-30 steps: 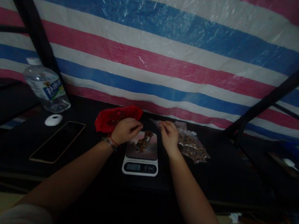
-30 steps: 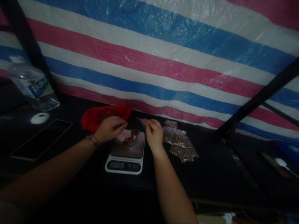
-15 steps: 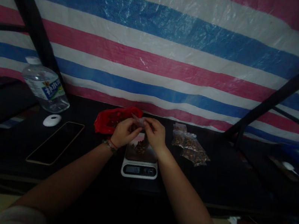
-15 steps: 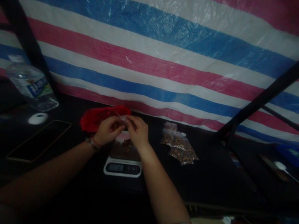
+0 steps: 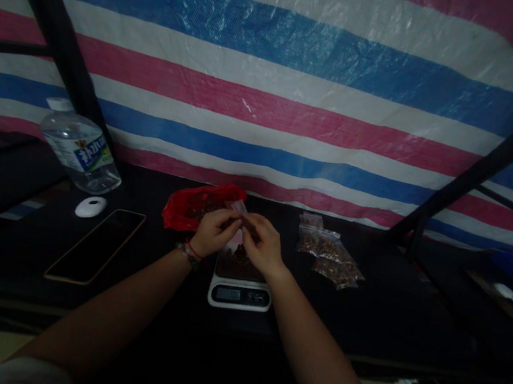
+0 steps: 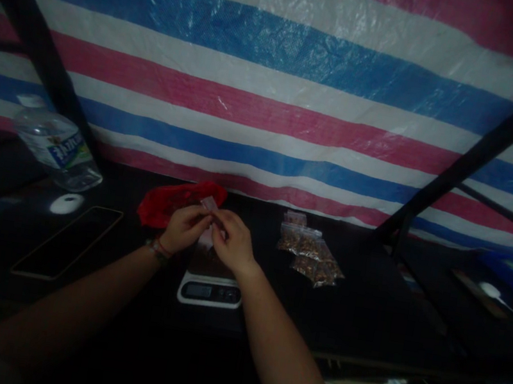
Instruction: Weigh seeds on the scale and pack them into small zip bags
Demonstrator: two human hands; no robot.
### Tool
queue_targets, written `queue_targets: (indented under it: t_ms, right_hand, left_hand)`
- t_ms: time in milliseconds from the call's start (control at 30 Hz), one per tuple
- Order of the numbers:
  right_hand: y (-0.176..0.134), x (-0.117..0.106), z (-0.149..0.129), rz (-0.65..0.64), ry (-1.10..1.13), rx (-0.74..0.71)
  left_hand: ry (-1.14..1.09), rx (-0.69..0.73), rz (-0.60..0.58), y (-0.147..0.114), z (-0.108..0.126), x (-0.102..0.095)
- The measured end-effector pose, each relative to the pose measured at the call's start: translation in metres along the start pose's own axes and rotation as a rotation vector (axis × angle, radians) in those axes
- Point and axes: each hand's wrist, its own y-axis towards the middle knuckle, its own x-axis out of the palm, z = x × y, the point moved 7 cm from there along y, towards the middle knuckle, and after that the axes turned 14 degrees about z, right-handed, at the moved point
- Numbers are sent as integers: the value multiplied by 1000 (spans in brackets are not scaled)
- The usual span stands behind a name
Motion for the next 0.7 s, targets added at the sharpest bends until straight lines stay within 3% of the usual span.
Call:
queue_targets:
  t_ms: [133, 333, 700]
  right_hand:
    - [-2, 6, 1, -45, -35, -2]
    - [-1, 2, 7, -10, -100, -6]
    - [0, 1, 8, -35, -23, 79]
  left_hand:
    - [-43, -21, -19, 0, -1, 0]
    - [-90, 20, -58, -1, -1, 3]
    - [-75, 39, -119, -2, -1, 8]
